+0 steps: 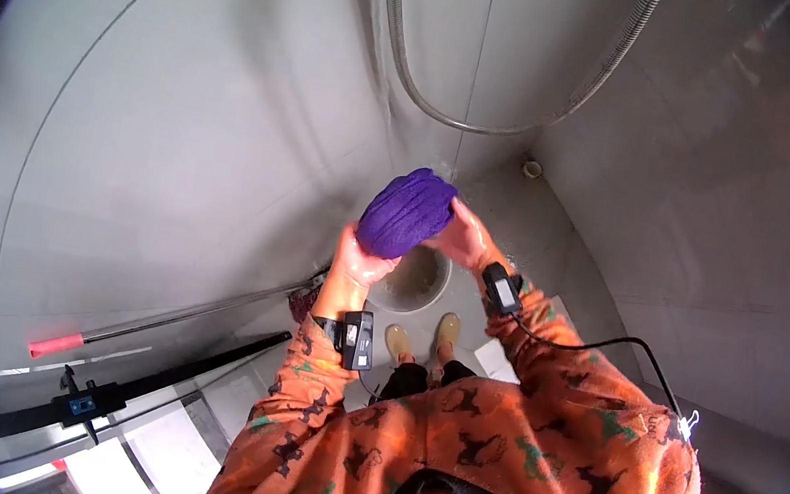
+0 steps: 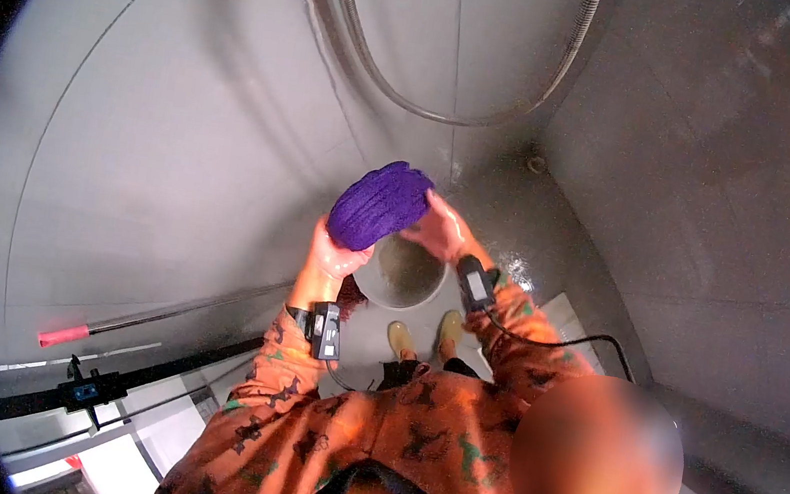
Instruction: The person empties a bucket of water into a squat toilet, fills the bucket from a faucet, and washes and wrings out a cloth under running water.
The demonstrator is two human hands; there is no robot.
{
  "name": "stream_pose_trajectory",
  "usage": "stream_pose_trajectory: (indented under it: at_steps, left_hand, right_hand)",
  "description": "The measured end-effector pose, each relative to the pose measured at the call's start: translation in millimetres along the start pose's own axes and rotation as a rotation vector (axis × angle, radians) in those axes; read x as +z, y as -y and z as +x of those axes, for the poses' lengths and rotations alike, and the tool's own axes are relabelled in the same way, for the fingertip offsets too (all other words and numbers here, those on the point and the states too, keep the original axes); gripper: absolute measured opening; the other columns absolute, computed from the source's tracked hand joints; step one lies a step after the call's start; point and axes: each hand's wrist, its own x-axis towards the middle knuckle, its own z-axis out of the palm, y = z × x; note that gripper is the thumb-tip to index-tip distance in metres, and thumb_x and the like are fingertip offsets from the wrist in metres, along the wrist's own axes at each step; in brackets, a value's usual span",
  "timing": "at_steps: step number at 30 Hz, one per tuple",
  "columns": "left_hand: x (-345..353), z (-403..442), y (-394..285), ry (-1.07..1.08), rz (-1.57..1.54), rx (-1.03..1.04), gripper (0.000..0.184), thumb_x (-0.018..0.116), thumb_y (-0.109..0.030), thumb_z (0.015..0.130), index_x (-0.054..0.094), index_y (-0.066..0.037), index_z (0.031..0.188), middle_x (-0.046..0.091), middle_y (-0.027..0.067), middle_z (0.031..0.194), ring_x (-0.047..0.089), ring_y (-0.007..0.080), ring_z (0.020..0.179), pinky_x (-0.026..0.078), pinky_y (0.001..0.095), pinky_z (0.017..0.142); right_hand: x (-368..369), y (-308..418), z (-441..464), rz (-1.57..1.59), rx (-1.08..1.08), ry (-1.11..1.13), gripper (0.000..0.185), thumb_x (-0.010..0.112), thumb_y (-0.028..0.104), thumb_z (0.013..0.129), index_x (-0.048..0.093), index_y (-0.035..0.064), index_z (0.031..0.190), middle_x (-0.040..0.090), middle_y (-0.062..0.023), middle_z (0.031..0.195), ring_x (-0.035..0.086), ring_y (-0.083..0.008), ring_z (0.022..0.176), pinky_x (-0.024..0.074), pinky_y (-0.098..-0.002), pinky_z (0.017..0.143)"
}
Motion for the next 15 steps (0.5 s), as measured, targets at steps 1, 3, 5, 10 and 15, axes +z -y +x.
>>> stream_pose_trajectory:
  at_steps: [1, 3, 5, 10, 15]
  left_hand:
    - [-0.2, -2.3, 0.5, 0.122, 0.023, -0.034, 0.026, 0.040, -0.022, 0.077, 0.059, -0.007, 0.084, 0.062, 0.0046, 0.079, 0.060, 0.0184, 0.066, 0.050, 0.0308, 0.052]
    - [-2.7, -2.0, 1.5, 0.241, 0.044, -0.067, 0.027, 0.039, -0.023, 0.077, 0.059, -0.007, 0.085, 0.062, 0.0049, 0.081, 0.061, 0.0187, 0.068, 0.050, 0.0315, 0.052]
    - [-6.5, 3.4, 1.0, -0.055, 0.093, -0.098, 0.029, 0.038, -0.026, 0.079, 0.059, -0.007, 0.089, 0.063, 0.0051, 0.083, 0.061, 0.0194, 0.068, 0.050, 0.0332, 0.053]
    - [-73.4, 11.3, -3.7, 0.295, -0.018, -0.212, 0.044, 0.039, -0.038, 0.084, 0.051, -0.004, 0.109, 0.054, 0.0133, 0.109, 0.054, 0.0261, 0.097, 0.043, 0.0435, 0.082]
    - [-43.7, 22.3, 7.7, 0.141, -0.032, -0.171, 0.050, 0.042, -0.047, 0.084, 0.048, -0.005, 0.110, 0.052, 0.0136, 0.109, 0.054, 0.0271, 0.095, 0.041, 0.0486, 0.083]
  right_hand:
    - [5.8, -3.8, -7.1, 0.002, 0.003, -0.002, 0.042, 0.051, 0.035, 0.082, 0.042, 0.0145, 0.118, 0.046, -0.0097, 0.117, 0.042, -0.0241, 0.110, 0.0349, -0.0425, 0.089]
    - [23.1, -9.1, -14.1, 0.215, -0.057, 0.263, 0.047, 0.052, 0.040, 0.081, 0.040, 0.0167, 0.121, 0.045, -0.0131, 0.118, 0.042, -0.0255, 0.112, 0.0372, -0.0431, 0.088]
    - [33.3, 0.0, 4.6, 0.170, -0.139, 0.183, 0.046, 0.056, 0.035, 0.080, 0.041, 0.0151, 0.118, 0.047, -0.0131, 0.115, 0.046, -0.0245, 0.106, 0.0395, -0.0419, 0.086]
    - [58.7, 8.7, 25.7, -0.213, -0.213, -0.035, 0.038, 0.064, 0.019, 0.075, 0.047, 0.0089, 0.107, 0.055, -0.0092, 0.098, 0.055, -0.0186, 0.088, 0.0447, -0.0341, 0.080]
    - [94.1, 2.0, 0.4, -1.034, -0.407, 0.183, 0.027, 0.069, 0.012, 0.068, 0.055, 0.0025, 0.089, 0.055, -0.0035, 0.087, 0.052, -0.0116, 0.080, 0.0423, -0.0281, 0.075]
